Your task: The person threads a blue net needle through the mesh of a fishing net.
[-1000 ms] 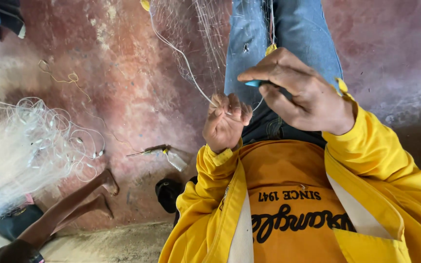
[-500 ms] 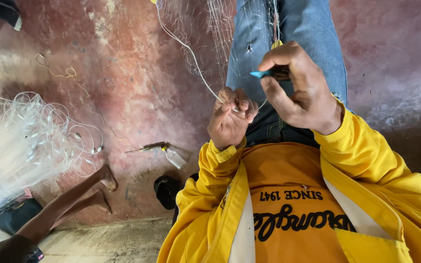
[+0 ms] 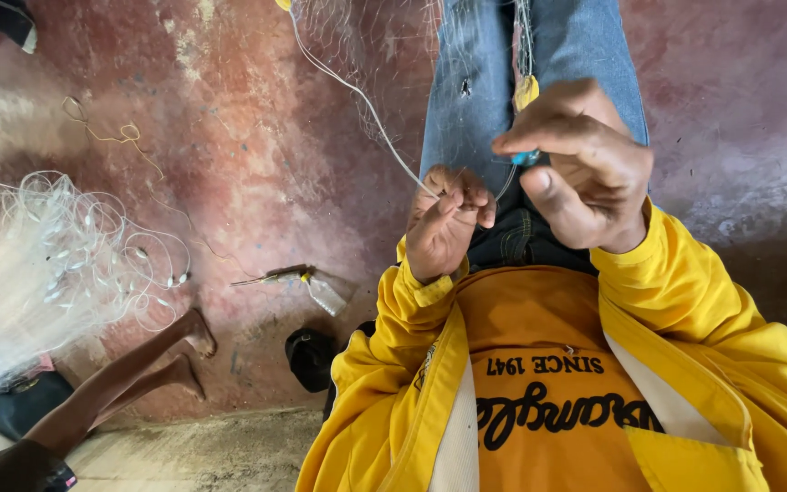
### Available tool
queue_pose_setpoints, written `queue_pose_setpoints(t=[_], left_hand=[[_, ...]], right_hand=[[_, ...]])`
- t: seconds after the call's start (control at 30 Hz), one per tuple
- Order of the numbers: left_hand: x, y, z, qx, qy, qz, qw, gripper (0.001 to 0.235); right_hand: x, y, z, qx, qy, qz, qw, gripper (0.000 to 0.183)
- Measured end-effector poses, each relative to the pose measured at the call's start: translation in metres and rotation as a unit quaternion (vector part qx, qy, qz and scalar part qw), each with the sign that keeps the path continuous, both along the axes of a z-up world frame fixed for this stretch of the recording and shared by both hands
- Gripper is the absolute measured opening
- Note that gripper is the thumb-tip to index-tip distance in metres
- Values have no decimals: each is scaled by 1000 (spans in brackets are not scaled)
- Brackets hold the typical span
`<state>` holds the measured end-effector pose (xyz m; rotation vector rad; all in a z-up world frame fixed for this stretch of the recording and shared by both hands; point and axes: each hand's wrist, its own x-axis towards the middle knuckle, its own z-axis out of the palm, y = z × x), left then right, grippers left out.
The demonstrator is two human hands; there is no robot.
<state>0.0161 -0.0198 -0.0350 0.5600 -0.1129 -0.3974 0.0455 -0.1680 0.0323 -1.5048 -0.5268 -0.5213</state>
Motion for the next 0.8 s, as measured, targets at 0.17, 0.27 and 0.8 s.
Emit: queue_pose_setpoints(t=[0.17, 0.27, 0.8], left_hand=[[1, 2, 1, -25, 3, 8, 1000, 3], [3, 4, -2, -33, 1, 23, 999, 4], [6, 14, 0, -48, -11, 92, 995, 7]], right_hand=[[1, 0, -4, 54, 43, -38, 997, 9], [-2, -5, -3, 139, 51, -34, 988, 10], [-32, -32, -18, 206, 168, -14, 964, 18]])
